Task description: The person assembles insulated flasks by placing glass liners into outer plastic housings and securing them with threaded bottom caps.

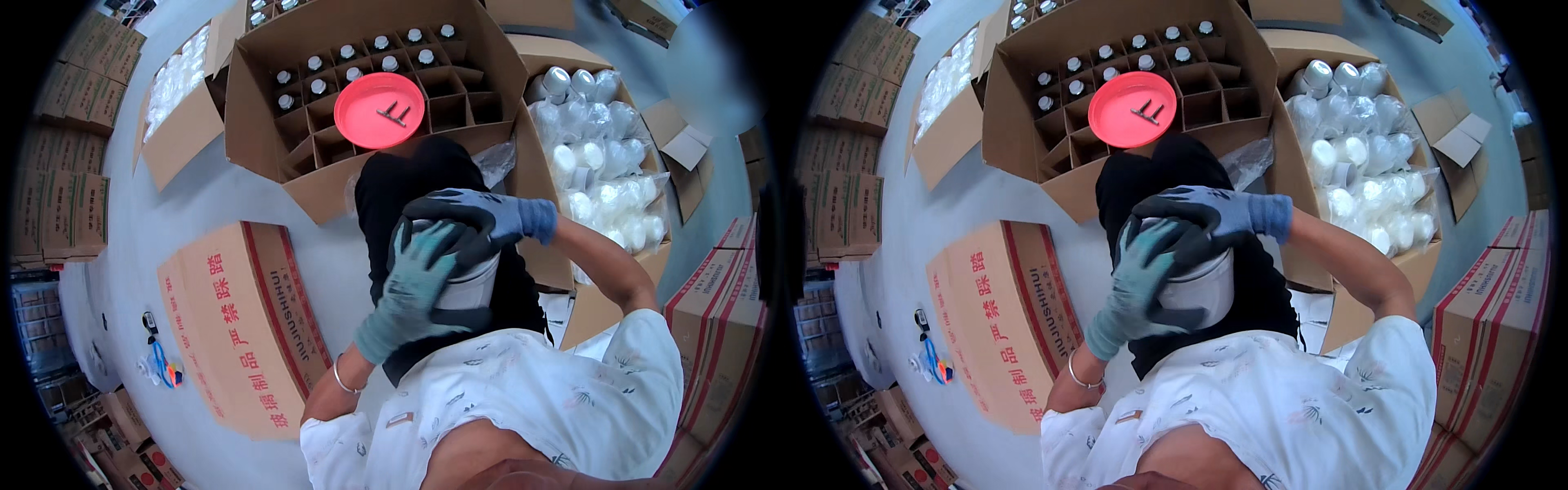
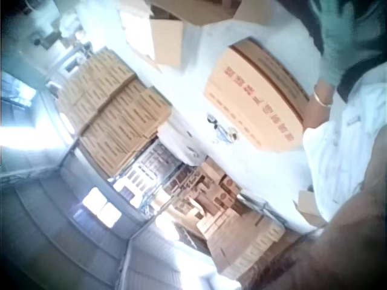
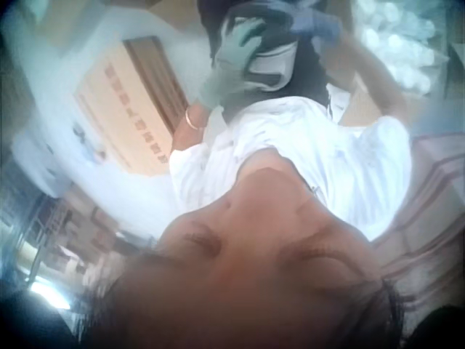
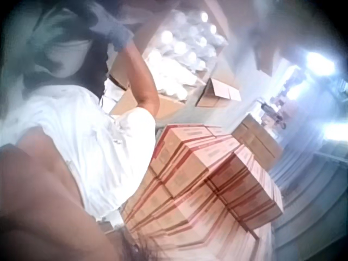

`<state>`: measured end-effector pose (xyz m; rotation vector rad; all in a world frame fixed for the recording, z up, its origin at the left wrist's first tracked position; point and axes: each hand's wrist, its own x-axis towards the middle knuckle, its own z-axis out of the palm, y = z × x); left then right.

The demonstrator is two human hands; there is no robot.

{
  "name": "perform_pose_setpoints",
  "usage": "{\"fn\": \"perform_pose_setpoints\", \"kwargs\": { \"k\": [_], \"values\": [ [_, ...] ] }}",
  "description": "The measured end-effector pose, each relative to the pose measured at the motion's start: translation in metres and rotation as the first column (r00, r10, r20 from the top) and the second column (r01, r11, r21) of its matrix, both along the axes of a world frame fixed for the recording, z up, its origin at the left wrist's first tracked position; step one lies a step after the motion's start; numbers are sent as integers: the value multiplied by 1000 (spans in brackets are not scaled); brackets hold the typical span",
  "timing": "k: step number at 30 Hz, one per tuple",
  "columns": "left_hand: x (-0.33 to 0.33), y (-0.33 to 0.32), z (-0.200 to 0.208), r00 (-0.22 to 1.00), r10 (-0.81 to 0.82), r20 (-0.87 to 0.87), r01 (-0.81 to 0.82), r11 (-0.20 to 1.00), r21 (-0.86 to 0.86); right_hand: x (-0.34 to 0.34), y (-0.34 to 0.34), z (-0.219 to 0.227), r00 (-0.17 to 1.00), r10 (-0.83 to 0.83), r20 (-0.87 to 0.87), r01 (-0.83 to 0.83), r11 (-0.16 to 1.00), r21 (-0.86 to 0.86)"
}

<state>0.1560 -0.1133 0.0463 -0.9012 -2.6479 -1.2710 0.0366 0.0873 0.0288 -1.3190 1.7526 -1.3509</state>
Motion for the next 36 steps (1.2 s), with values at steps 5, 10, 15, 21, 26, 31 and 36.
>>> {"fn": "perform_pose_setpoints", "kwargs": {
  "k": [5,10,15,21,26,31,36],
  "values": [
    [5,16,-82,873,134,469,-416,707,572,44,80,10,956,-137,-261,162,984,76],
    [22,23,-90,649,60,758,-427,854,298,138,114,-6,764,-630,-139,634,693,345],
    [34,-10,-75,472,-279,836,-425,759,493,171,163,-72,794,-433,-427,608,591,530],
    [15,7,-63,351,-190,917,-427,839,337,116,122,-59,689,-669,280,692,722,20],
    [-27,37,20,874,-314,-371,168,911,-376,81,112,-55,744,-659,-111,655,752,-79],
    [-51,9,-12,541,-110,833,-391,844,366,60,95,0,717,-690,99,697,707,-124],
    [-61,36,60,911,-90,-404,4,978,-208,38,71,-5,631,-656,415,758,636,-147]
  ]
}}
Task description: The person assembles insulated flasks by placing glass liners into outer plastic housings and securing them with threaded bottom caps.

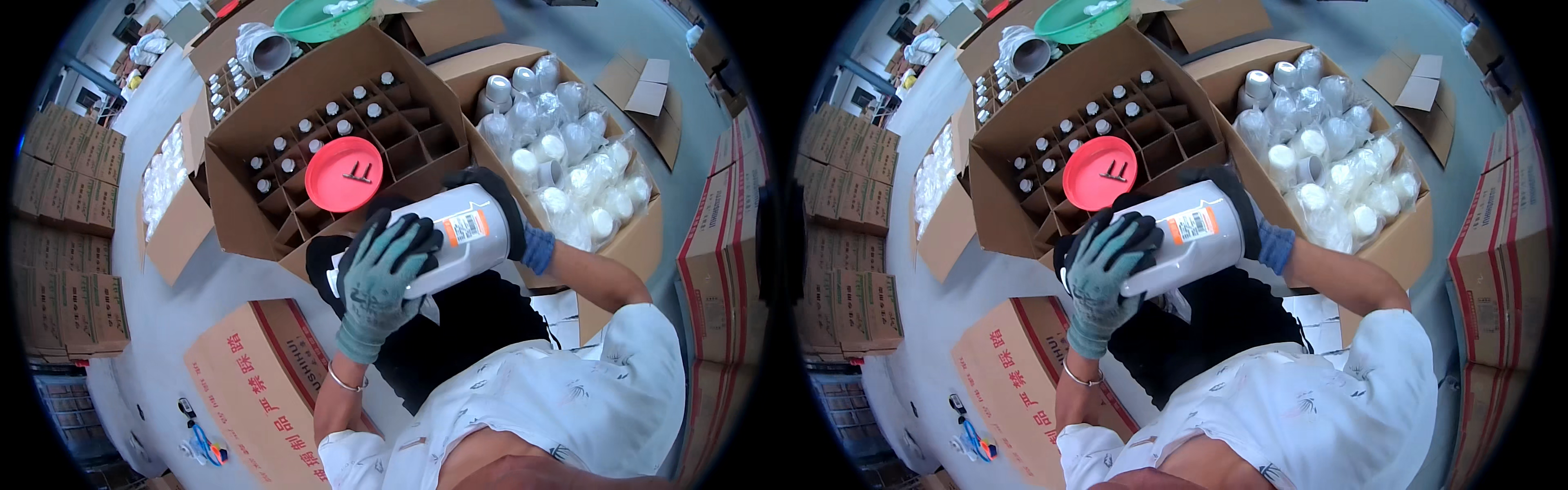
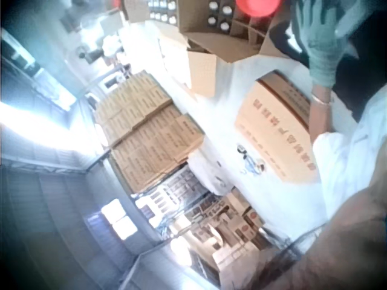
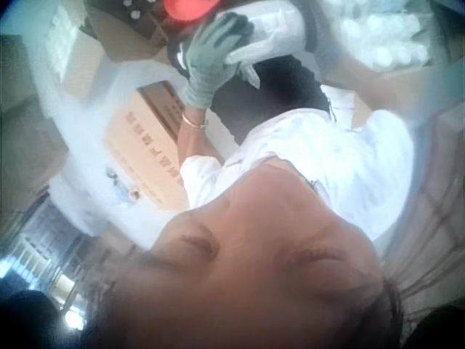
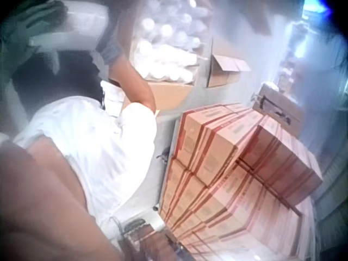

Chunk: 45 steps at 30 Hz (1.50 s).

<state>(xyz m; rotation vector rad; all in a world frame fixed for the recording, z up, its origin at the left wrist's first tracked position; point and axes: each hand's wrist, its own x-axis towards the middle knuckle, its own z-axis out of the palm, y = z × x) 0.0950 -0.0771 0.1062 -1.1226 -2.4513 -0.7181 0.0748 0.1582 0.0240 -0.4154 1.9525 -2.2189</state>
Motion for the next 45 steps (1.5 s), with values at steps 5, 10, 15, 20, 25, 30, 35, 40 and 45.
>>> {"fn": "perform_pose_setpoints", "kwargs": {
  "k": [5,10,15,20,25,30,35,40,45],
  "values": [
    [-20,-52,-49,917,107,385,-222,938,266,-30,-8,33,820,32,-572,132,961,244],
    [-15,-15,-6,978,192,-86,-176,971,162,-45,-12,-2,877,22,-481,25,995,91],
    [-25,-50,-25,883,85,462,-345,786,514,-62,-31,5,915,180,360,-27,920,-390],
    [-24,-88,-54,708,-21,706,-452,755,475,-63,-47,92,529,450,-720,-247,893,377],
    [-16,-64,-27,809,397,433,-582,643,498,-72,-58,62,957,255,-138,-278,942,-187],
    [-10,-93,-39,839,342,423,-542,578,610,-97,-85,49,933,318,-167,-345,924,-166],
    [6,-125,-66,590,-13,807,-796,155,585,-163,-83,31,946,202,252,-129,952,-276],
    [60,-186,-161,596,435,675,-790,469,394,-257,-122,-142,971,239,-13,-180,765,618],
    [29,-197,-147,585,-293,756,-811,-174,559,-274,-198,-209,876,443,-191,108,205,973]
  ]
}}
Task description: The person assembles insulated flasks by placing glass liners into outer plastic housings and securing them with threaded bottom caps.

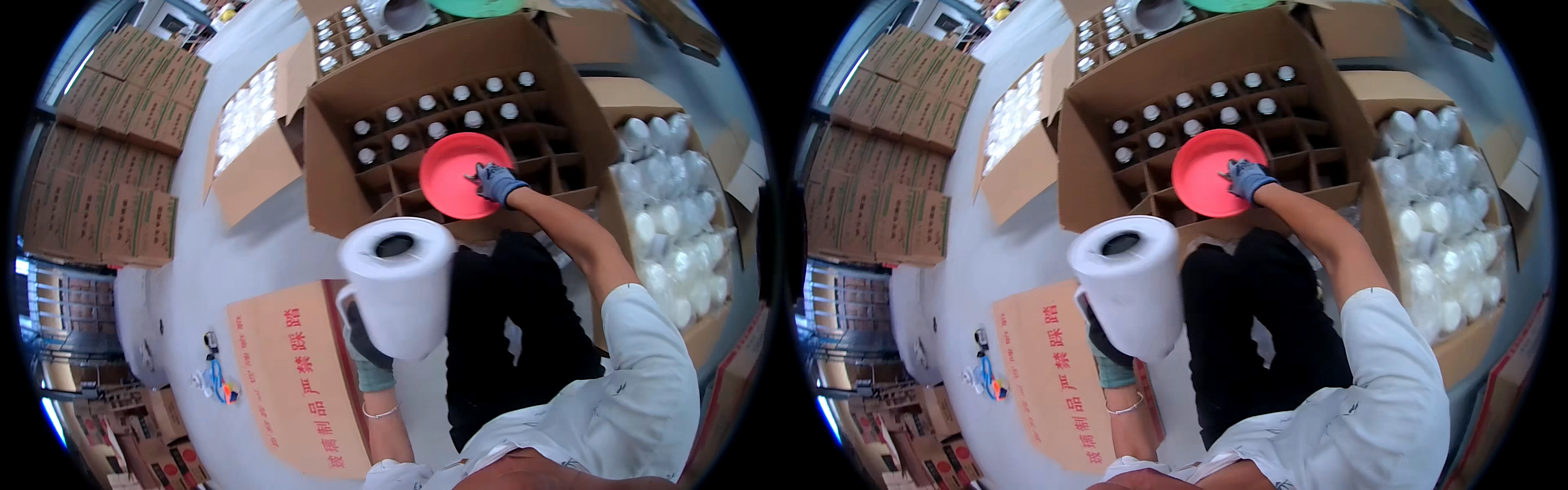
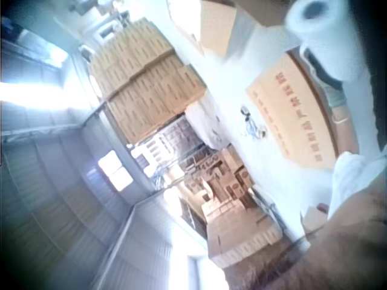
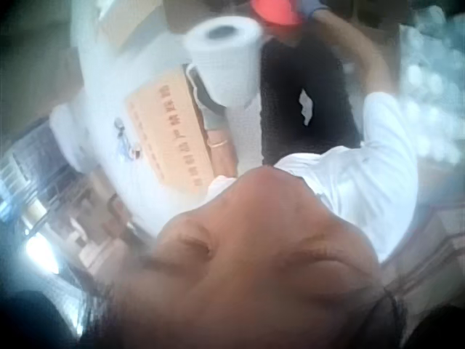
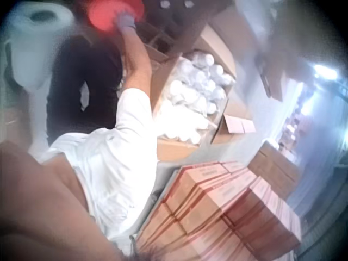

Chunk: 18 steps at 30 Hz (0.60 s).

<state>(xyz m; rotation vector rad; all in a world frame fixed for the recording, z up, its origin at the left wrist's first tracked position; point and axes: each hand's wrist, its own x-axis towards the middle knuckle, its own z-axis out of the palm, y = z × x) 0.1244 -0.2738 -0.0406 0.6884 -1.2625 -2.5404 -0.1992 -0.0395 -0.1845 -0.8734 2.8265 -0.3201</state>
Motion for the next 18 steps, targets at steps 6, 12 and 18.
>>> {"fn": "perform_pose_setpoints", "kwargs": {
  "k": [6,12,18],
  "values": [
    [6,-17,-5,996,-10,90,49,894,-446,-31,-20,-15,1000,13,-12,-12,996,88],
    [-26,6,21,995,-97,31,101,909,-405,-2,25,130,493,579,649,604,309,-735],
    [-31,24,20,951,-291,-99,286,956,-67,111,63,289,706,669,-232,-566,335,-753]
  ]
}}
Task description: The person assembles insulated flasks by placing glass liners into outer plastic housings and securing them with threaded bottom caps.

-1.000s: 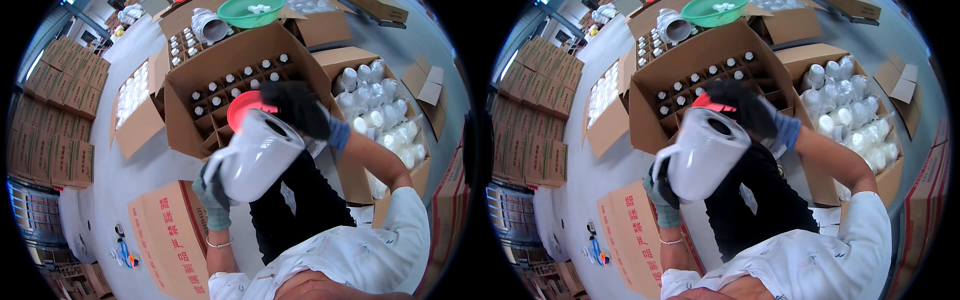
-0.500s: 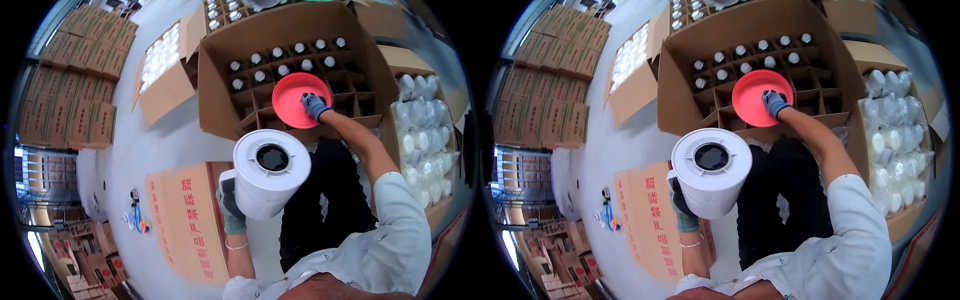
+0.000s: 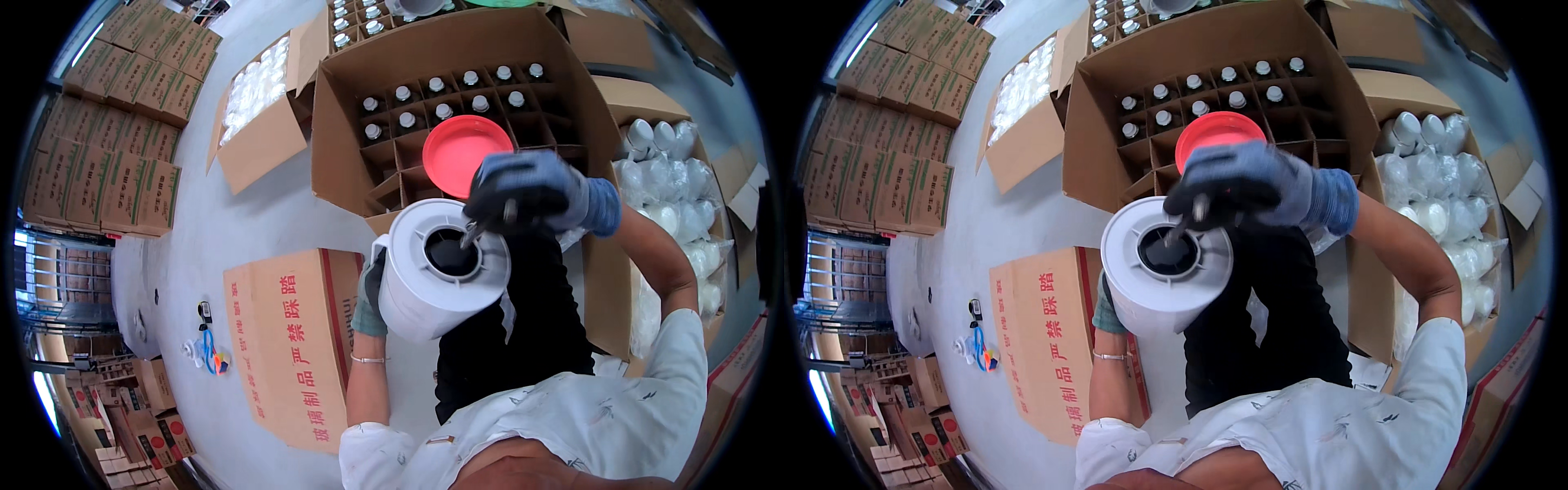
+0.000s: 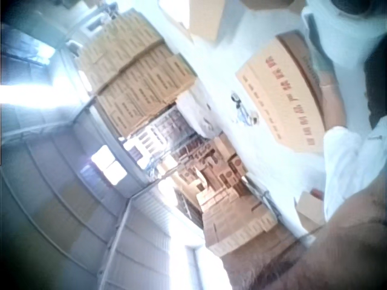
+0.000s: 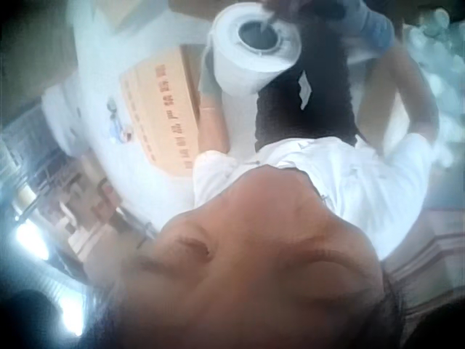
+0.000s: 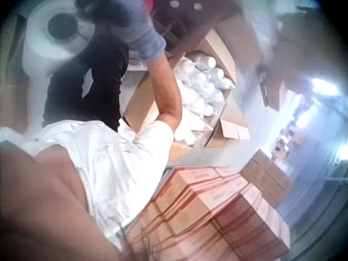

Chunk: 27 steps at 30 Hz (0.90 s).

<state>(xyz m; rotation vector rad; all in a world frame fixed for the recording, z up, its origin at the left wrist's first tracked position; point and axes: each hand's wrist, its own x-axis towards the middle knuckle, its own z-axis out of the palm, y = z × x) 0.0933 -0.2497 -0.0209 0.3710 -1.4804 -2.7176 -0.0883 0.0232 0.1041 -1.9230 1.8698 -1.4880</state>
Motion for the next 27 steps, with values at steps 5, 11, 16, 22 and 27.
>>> {"fn": "perform_pose_setpoints", "kwargs": {
  "k": [5,11,16,22,27],
  "values": [
    [4,11,8,985,-158,-74,133,954,-267,30,4,-12,924,129,-359,-140,990,-5],
    [6,26,31,998,62,-23,-65,847,-527,63,25,-16,931,-182,-317,225,969,104],
    [26,45,28,873,401,-279,-487,669,-562,64,19,-39,873,-475,-109,477,879,-7],
    [80,27,29,979,198,-47,-173,690,-703,-31,-56,-113,629,-363,687,434,897,77],
    [83,25,39,985,-40,168,172,344,-923,-122,2,-261,269,-842,467,591,528,610]
  ]
}}
